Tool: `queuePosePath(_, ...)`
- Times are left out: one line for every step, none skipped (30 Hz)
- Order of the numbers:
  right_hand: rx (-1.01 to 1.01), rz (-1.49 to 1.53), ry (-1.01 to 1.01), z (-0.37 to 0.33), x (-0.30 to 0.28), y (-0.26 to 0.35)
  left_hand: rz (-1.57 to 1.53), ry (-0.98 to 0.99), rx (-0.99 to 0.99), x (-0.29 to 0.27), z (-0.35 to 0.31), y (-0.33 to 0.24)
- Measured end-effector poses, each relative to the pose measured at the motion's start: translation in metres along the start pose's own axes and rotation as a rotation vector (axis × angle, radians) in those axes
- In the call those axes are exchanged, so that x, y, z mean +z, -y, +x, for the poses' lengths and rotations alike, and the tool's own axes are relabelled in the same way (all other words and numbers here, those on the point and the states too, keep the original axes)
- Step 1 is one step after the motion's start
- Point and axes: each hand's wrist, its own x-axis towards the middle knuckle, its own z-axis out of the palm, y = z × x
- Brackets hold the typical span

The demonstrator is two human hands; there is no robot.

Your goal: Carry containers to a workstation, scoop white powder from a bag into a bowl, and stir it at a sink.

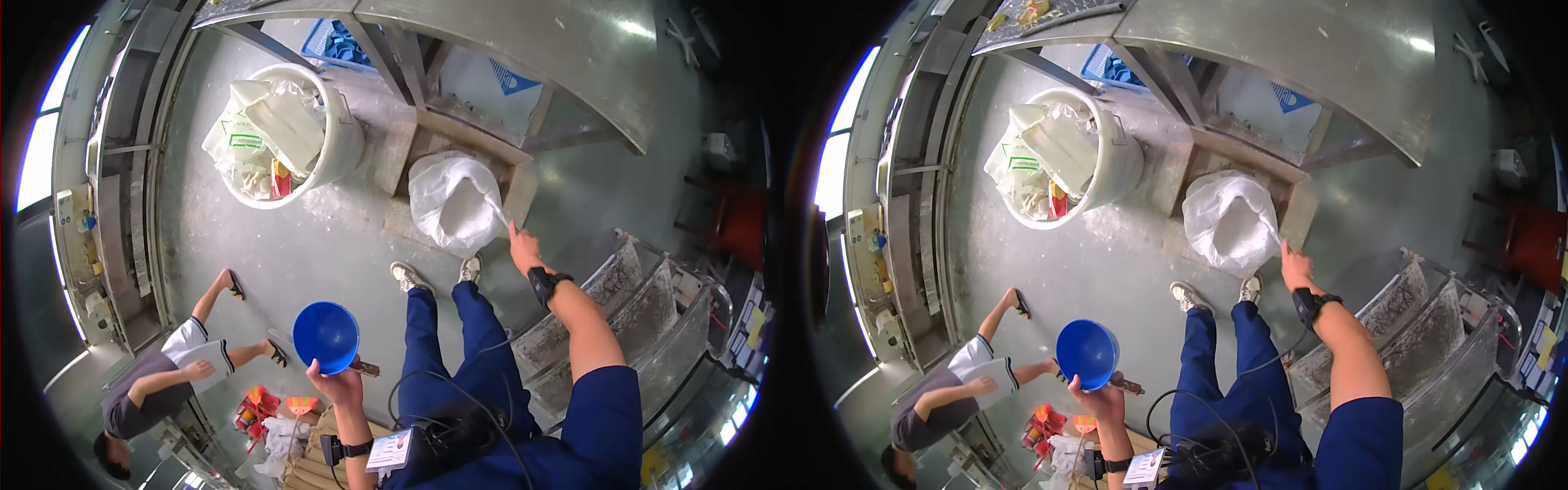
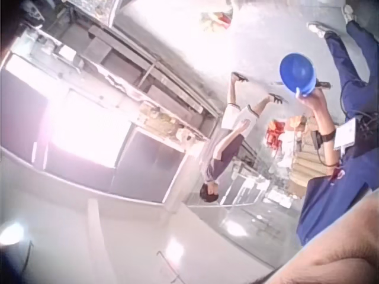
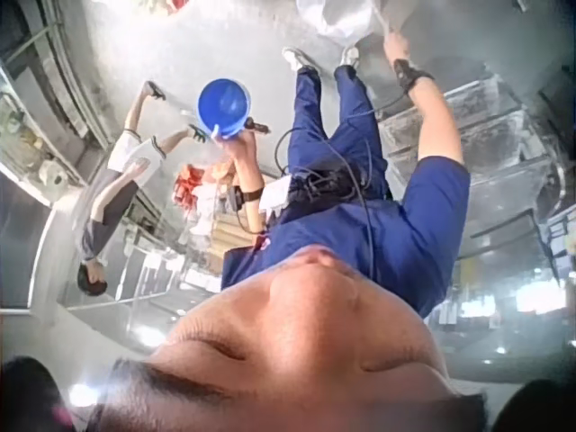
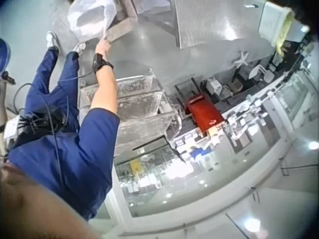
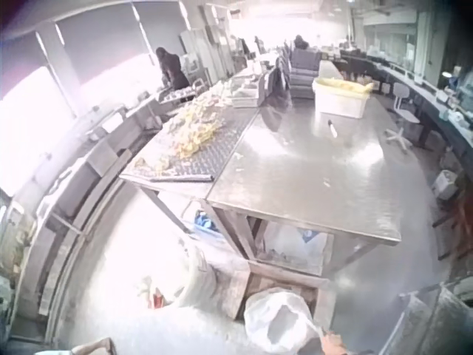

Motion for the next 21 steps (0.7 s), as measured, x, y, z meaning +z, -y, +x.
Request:
queuePosePath(-0.044, -0.096, 0.045, -0.018, -0.003, -0.013, -0.013, 0.006, -0.007, -0.004, 0.003, 0.000)
queuePosePath(-0.073, -0.182, 0.086, -0.035, -0.007, -0.020, -0.013, 0.033, -0.008, -0.012, 0.010, -0.001)
queuePosePath(-0.099, -0.266, 0.134, -0.051, -0.013, -0.025, -0.007, 0.061, -0.014, -0.013, 0.010, -0.004)
queuePosePath(-0.093, -0.274, 0.132, -0.056, -0.020, -0.026, -0.016, 0.063, -0.020, -0.014, 0.009, -0.007)
queuePosePath(-0.119, -0.314, 0.149, -0.058, -0.027, -0.026, -0.036, 0.061, -0.013, -0.014, 0.010, -0.010)
queuePosePath(-0.141, -0.353, 0.166, -0.062, -0.041, -0.025, -0.056, 0.061, -0.007, -0.012, 0.008, -0.015)
queuePosePath(-0.141, -0.357, 0.166, -0.062, -0.053, -0.023, -0.060, 0.060, -0.009, -0.014, 0.007, -0.021)
queuePosePath(-0.178, -0.377, 0.208, -0.060, -0.065, -0.021, -0.070, 0.064, -0.005, -0.018, 0.006, -0.026)
queuePosePath(-0.215, -0.397, 0.247, -0.057, -0.086, -0.017, -0.081, 0.069, 0.002, -0.023, 0.005, -0.033)
queuePosePath(-0.209, -0.379, 0.327, -0.052, -0.116, -0.011, -0.087, 0.069, 0.006, -0.025, 0.006, -0.036)
queuePosePath(-0.209, -0.354, 0.343, -0.041, -0.133, -0.012, -0.081, 0.080, -0.001, -0.027, 0.006, -0.039)
queuePosePath(-0.232, -0.321, 0.323, -0.027, -0.146, -0.017, -0.075, 0.091, -0.010, -0.029, 0.006, -0.039)
queuePosePath(-0.236, -0.325, 0.324, -0.009, -0.156, -0.013, -0.078, 0.087, -0.010, -0.037, 0.009, -0.038)
queuePosePath(-0.258, -0.352, 0.172, 0.006, -0.163, -0.005, -0.086, 0.059, -0.018, -0.050, 0.013, -0.037)
queuePosePath(-0.273, -0.375, 0.022, 0.017, -0.164, 0.001, -0.094, 0.037, -0.030, -0.061, 0.019, -0.036)
queuePosePath(-0.248, -0.405, 0.080, 0.029, -0.158, 0.010, -0.093, 0.036, -0.033, -0.069, 0.024, -0.037)
queuePosePath(-0.220, -0.433, 0.139, 0.036, -0.149, 0.020, -0.091, 0.052, -0.054, -0.076, 0.029, -0.038)
queuePosePath(-0.111, -0.302, 0.199, 0.039, -0.135, 0.037, -0.085, 0.058, -0.072, -0.085, 0.031, -0.040)
queuePosePath(-0.006, -0.170, 0.257, 0.039, -0.131, 0.062, -0.079, 0.046, -0.069, -0.085, 0.032, -0.045)
queuePosePath(0.033, -0.145, 0.270, 0.024, -0.123, 0.084, -0.073, 0.020, -0.054, -0.084, 0.033, -0.050)
queuePosePath(0.055, -0.161, 0.265, 0.022, -0.104, 0.083, -0.076, 0.018, -0.052, -0.079, 0.039, -0.052)
